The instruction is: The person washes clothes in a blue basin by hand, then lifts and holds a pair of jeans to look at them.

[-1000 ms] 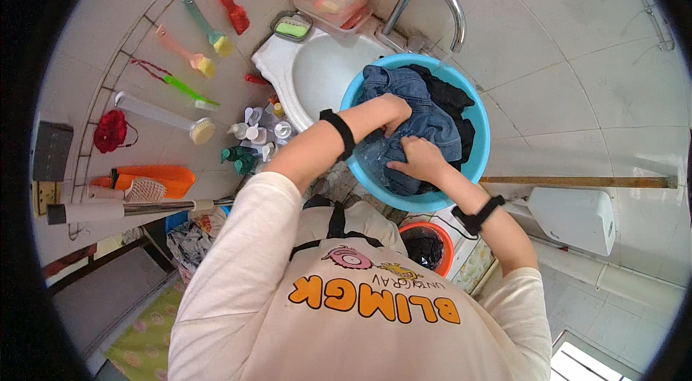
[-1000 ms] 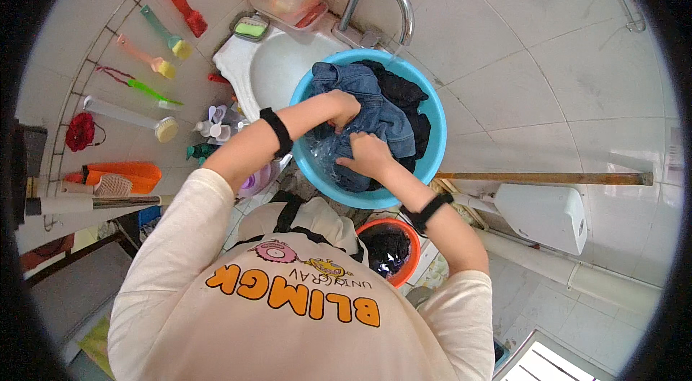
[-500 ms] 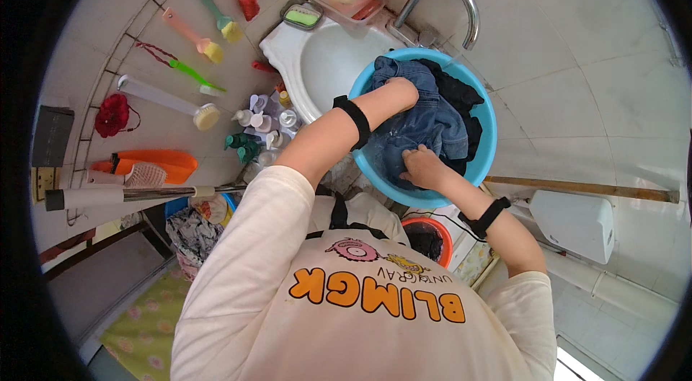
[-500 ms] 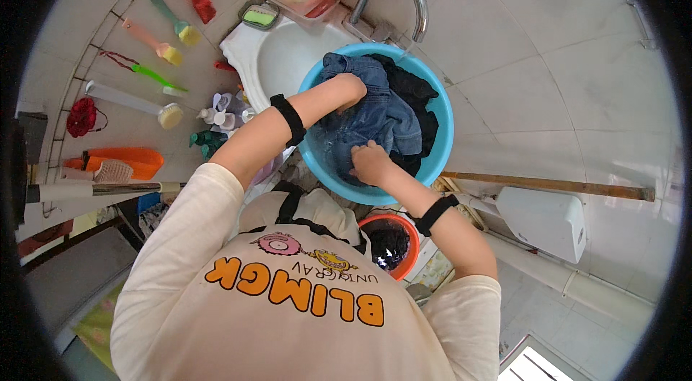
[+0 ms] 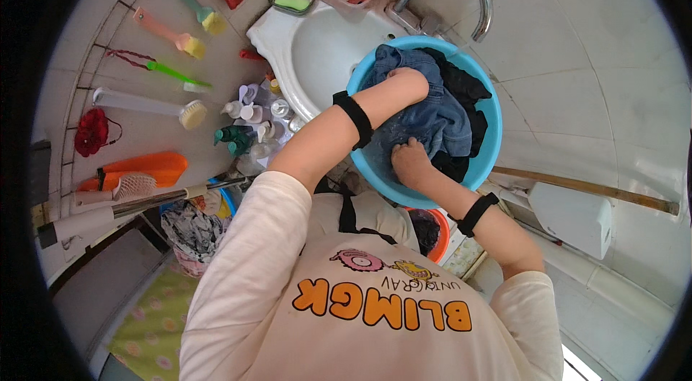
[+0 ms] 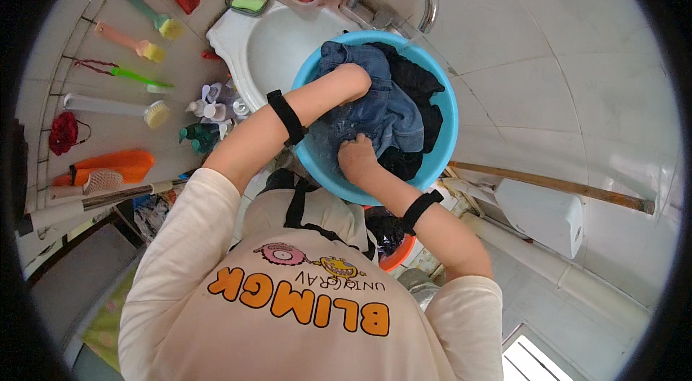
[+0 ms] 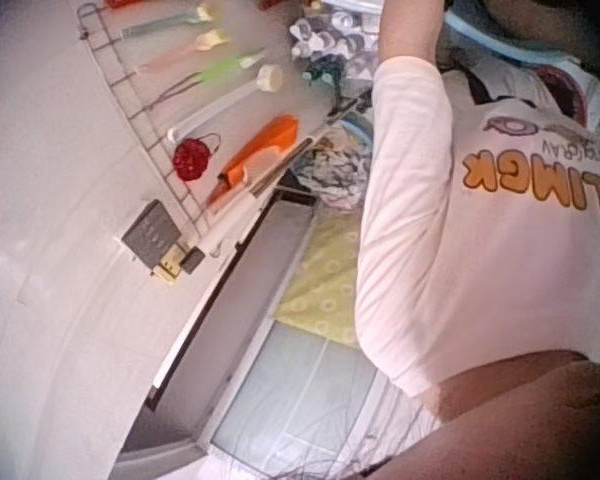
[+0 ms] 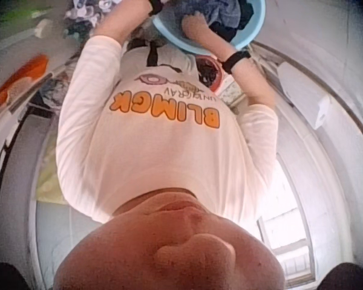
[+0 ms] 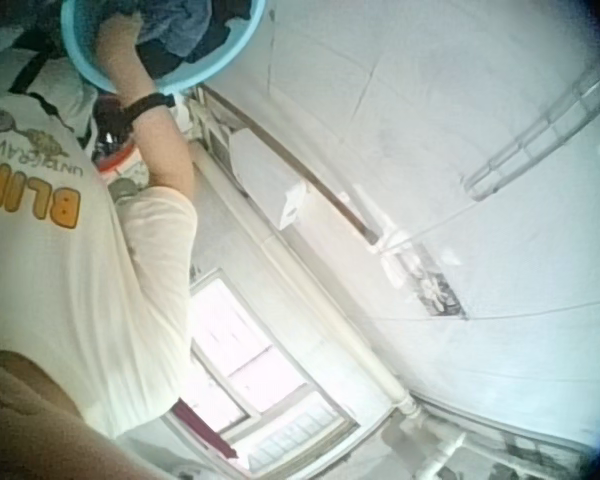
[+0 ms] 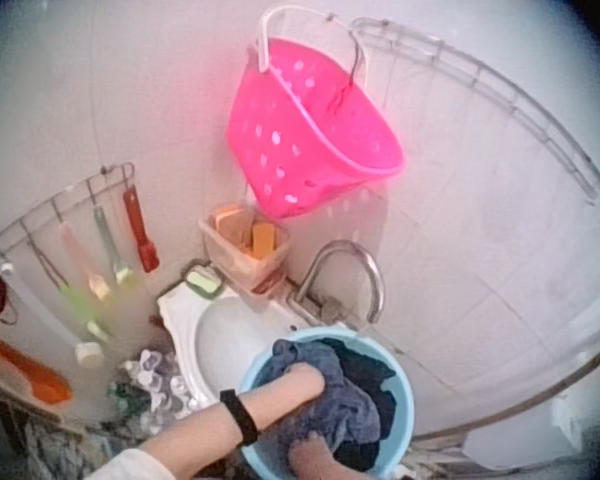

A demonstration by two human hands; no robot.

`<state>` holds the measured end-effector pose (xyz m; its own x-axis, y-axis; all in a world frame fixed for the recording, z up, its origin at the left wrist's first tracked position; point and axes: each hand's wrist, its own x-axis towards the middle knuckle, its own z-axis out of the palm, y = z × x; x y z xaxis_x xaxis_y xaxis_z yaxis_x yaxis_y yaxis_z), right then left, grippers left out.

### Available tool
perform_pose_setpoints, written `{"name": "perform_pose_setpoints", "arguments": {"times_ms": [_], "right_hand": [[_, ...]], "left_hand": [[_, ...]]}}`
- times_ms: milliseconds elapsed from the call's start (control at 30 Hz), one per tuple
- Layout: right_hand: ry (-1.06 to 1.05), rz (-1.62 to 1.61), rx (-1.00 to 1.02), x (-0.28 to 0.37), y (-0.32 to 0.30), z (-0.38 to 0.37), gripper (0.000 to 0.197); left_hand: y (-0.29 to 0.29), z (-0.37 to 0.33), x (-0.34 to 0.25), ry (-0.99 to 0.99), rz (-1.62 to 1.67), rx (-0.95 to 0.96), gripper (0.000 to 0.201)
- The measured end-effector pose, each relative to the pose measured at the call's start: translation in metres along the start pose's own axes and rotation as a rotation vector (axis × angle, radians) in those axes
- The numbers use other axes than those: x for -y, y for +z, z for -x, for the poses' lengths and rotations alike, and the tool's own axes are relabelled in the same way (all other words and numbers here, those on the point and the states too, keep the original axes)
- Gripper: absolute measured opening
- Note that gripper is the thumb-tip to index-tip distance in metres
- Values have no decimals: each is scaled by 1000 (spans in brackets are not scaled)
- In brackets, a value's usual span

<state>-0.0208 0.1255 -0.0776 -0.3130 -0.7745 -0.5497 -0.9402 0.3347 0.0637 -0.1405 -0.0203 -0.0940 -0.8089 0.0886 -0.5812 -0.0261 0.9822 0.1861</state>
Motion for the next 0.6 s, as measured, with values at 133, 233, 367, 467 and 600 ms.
{"name": "perform_pose_setpoints", "arguments": {"times_ms": [133,233,367,467,600], "right_hand": [[-27,121,-4,14,-3,-9,22],[-72,90,23,10,-8,-8,21],[-102,45,38,5,-17,-4,21],[18,30,-42,6,-3,-4,22],[-63,37,-47,10,-14,-6,23]], "left_hand": [[5,-16,18,-212,351,91,54],[6,-1,16,-135,356,-97,53],[-21,46,12,-98,225,-305,63],[-44,87,6,3,-53,-7,60],[-16,65,26,32,-39,325,58]]}}
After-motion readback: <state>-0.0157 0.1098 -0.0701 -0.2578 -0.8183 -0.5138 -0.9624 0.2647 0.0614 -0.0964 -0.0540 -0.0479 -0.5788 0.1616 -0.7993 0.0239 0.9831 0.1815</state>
